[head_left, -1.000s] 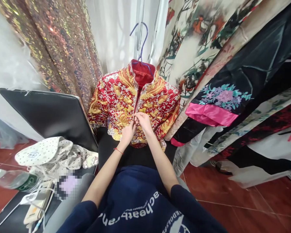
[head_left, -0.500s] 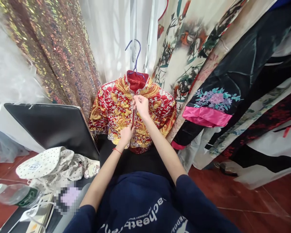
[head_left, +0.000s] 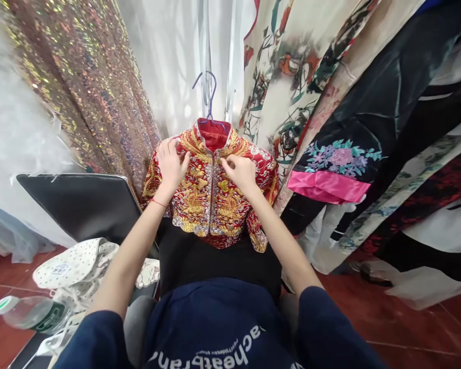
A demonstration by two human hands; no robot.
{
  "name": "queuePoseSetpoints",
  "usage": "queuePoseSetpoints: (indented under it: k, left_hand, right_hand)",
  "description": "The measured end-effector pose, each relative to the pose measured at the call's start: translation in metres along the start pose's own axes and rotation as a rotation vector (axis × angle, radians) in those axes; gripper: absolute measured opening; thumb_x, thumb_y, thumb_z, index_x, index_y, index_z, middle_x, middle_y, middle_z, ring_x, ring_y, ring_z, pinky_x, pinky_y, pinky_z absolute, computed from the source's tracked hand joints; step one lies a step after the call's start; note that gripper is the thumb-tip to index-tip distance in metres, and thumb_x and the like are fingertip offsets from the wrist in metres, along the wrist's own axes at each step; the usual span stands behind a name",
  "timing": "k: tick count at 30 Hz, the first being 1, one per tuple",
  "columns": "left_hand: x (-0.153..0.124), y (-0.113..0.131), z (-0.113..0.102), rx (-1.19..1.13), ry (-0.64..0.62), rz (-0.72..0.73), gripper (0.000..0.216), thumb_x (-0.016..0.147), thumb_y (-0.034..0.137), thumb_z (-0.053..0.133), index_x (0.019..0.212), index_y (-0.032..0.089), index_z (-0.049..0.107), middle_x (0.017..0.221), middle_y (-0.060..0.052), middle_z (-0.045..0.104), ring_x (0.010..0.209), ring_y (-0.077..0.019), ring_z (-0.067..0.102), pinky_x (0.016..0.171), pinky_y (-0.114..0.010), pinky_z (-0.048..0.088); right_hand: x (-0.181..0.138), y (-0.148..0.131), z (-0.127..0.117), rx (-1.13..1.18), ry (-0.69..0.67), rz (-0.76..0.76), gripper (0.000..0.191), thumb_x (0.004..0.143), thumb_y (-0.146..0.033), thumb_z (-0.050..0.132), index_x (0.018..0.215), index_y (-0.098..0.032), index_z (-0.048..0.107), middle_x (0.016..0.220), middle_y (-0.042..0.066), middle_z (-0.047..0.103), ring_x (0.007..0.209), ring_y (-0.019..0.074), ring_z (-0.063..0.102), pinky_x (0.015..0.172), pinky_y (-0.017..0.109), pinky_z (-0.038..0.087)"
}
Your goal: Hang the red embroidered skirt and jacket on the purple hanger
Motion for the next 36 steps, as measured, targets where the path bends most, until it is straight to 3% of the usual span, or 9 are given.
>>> queuePoseSetpoints:
  k: [5, 10, 15, 20, 22, 26, 28, 33, 36]
  left_hand:
    - [0.029, -0.029, 0.002, 0.025, -0.150, 0.069, 0.056, 0.098, 0.061, 0.045, 0.132, 0.017, 0.055, 0.136, -0.019, 0.060, 0.133, -0.0335, 0.050, 0.113, -0.047, 0.033]
    - [0.034, -0.037, 0.013, 0.107, -0.140, 0.114, 0.038, 0.104, 0.045, 0.037, 0.112, 0.020, 0.065, 0.115, -0.014, 0.070, 0.114, -0.0291, 0.059, 0.104, -0.043, 0.036]
    - [0.045, -0.041, -0.003, 0.105, -0.080, 0.125, 0.032, 0.104, 0.037, 0.038, 0.097, 0.022, 0.065, 0.100, -0.010, 0.073, 0.096, -0.0247, 0.061, 0.099, -0.041, 0.037]
    - [0.063, -0.047, -0.033, 0.017, 0.027, 0.087, 0.036, 0.105, 0.039, 0.033, 0.100, 0.019, 0.064, 0.099, -0.010, 0.070, 0.093, -0.0217, 0.061, 0.092, -0.035, 0.041]
    - [0.066, -0.053, -0.036, -0.040, 0.003, 0.046, 0.038, 0.105, 0.042, 0.034, 0.099, 0.019, 0.064, 0.094, -0.008, 0.069, 0.087, -0.0196, 0.060, 0.085, -0.032, 0.043]
    - [0.059, -0.070, -0.026, -0.205, -0.223, -0.039, 0.035, 0.097, 0.047, 0.048, 0.094, 0.017, 0.066, 0.093, -0.005, 0.071, 0.083, -0.0162, 0.059, 0.081, -0.026, 0.045]
    - [0.054, -0.077, -0.018, -0.236, -0.264, -0.068, 0.034, 0.094, 0.048, 0.053, 0.098, 0.016, 0.066, 0.100, -0.007, 0.072, 0.088, -0.0168, 0.060, 0.084, -0.026, 0.046]
    - [0.047, -0.087, -0.001, -0.201, -0.306, -0.040, 0.043, 0.096, 0.050, 0.046, 0.117, 0.016, 0.062, 0.122, -0.013, 0.069, 0.106, -0.0204, 0.061, 0.099, -0.030, 0.045]
    - [0.042, -0.094, 0.004, -0.199, -0.288, -0.084, 0.040, 0.098, 0.049, 0.042, 0.112, 0.016, 0.061, 0.117, -0.012, 0.069, 0.103, -0.0200, 0.061, 0.096, -0.029, 0.045]
  right_hand:
    - [-0.006, 0.052, -0.056, -0.359, 0.236, -0.209, 0.046, 0.097, -0.058, 0.049, 0.109, -0.019, 0.071, 0.104, 0.015, 0.066, 0.102, 0.0303, 0.060, 0.092, 0.045, 0.045]
    - [-0.004, 0.094, -0.068, -0.255, 0.141, -0.264, 0.060, 0.100, -0.065, 0.037, 0.126, -0.020, 0.065, 0.109, 0.013, 0.062, 0.099, 0.0278, 0.062, 0.090, 0.042, 0.050]
    - [0.005, 0.079, -0.068, -0.177, 0.143, -0.274, 0.065, 0.101, -0.068, 0.026, 0.108, -0.020, 0.070, 0.097, 0.011, 0.069, 0.085, 0.0230, 0.066, 0.074, 0.032, 0.048]
    - [0.027, 0.042, -0.093, -0.135, 0.209, -0.335, 0.060, 0.101, -0.067, 0.033, 0.097, -0.021, 0.071, 0.095, 0.010, 0.073, 0.086, 0.0202, 0.065, 0.074, 0.030, 0.044]
    - [0.037, 0.035, -0.097, -0.124, 0.193, -0.320, 0.058, 0.100, -0.068, 0.037, 0.095, -0.021, 0.070, 0.094, 0.009, 0.072, 0.084, 0.0201, 0.063, 0.073, 0.031, 0.041]
    - [0.045, 0.049, -0.085, -0.010, -0.079, -0.171, 0.055, 0.094, -0.071, 0.047, 0.071, -0.022, 0.058, 0.069, 0.001, 0.059, 0.065, 0.0160, 0.050, 0.066, 0.031, 0.036]
    - [0.041, 0.061, -0.076, 0.093, -0.160, -0.080, 0.059, 0.092, -0.073, 0.048, 0.062, -0.022, 0.046, 0.060, -0.002, 0.048, 0.061, 0.0140, 0.043, 0.064, 0.029, 0.034]
    - [0.027, 0.075, -0.068, 0.201, -0.177, -0.026, 0.062, 0.091, -0.077, 0.042, 0.064, -0.022, 0.045, 0.060, -0.003, 0.043, 0.061, 0.0130, 0.041, 0.062, 0.028, 0.034]
    - [0.018, 0.079, -0.070, 0.230, -0.172, -0.055, 0.055, 0.092, -0.073, 0.046, 0.077, -0.021, 0.055, 0.069, -0.003, 0.052, 0.067, 0.0138, 0.046, 0.069, 0.027, 0.038]
Point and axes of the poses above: each hand's wrist, its own x-axis towards the middle knuckle, its own z-axis out of the palm, y = z × x, the point moved 1 cm from there along x, towards the middle knuckle
